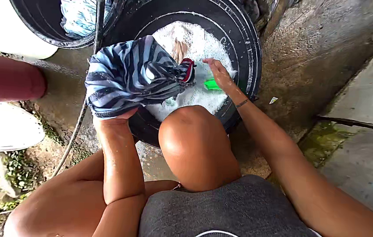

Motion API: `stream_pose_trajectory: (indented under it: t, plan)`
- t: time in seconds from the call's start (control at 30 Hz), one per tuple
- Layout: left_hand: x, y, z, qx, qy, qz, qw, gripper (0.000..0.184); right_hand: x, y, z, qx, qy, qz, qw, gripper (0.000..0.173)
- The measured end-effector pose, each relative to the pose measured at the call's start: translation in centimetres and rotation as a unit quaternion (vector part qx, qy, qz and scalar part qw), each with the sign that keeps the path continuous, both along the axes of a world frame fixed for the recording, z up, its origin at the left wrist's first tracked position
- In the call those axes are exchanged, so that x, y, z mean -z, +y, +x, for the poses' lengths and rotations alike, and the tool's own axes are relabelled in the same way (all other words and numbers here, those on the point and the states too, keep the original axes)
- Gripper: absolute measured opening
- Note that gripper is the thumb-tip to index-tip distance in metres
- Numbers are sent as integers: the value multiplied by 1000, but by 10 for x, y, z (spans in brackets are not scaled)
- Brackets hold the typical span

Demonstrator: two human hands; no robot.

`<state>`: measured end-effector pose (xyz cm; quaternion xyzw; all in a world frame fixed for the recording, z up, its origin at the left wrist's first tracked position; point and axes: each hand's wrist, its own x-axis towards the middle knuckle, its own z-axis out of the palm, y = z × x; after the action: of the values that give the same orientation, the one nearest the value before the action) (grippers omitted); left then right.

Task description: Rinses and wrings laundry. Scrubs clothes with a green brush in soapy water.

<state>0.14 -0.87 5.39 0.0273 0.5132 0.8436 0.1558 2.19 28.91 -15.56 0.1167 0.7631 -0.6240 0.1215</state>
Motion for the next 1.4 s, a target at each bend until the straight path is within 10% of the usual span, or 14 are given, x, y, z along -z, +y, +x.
stream_pose_trajectory:
  t: [0.1,0.33,0.43,0.57,0.63,0.7,0.8,0.9,1.07,1.13,1.23,1.33,1.4]
  plan:
    - [44,4,-24,70,-79,-111,988,17,-23,-29,-4,18,-56,-224,973,55]
    - [220,-25,-14,96,-226,-529,813,32,55,-20,-50,65,10,199,978,38]
    - [165,53,-8,221,-263,-695,632,45,86,-81,-30,-111,83,298,944,52]
    - [160,65,18,375,-164,-729,549,53,135,-109,14,-331,149,303,881,59]
    - [202,27,22,445,-147,-724,505,56,136,-91,13,-352,74,199,912,65]
    - [268,-2,43,320,-74,-757,565,52,120,-84,2,-317,-62,194,926,58]
    - [257,22,-1,325,-90,-693,637,48,102,-84,-34,-298,-153,287,897,57]
    - [179,33,-44,295,-50,-611,733,39,74,-62,-69,-313,-126,222,915,93]
    - [-1,51,-52,222,56,-612,757,40,6,-55,-50,-176,-7,185,967,153]
    - [-49,55,-44,189,134,-579,782,38,9,-68,-51,-67,25,94,993,143]
    - [-71,45,-48,131,211,-443,862,23,13,-77,-61,45,18,7,999,81]
    - [-36,19,-60,88,147,-374,911,25,-14,-74,-69,110,17,-17,994,50]
    - [9,-1,-58,126,94,-467,870,29,-45,-70,-73,108,59,21,992,54]
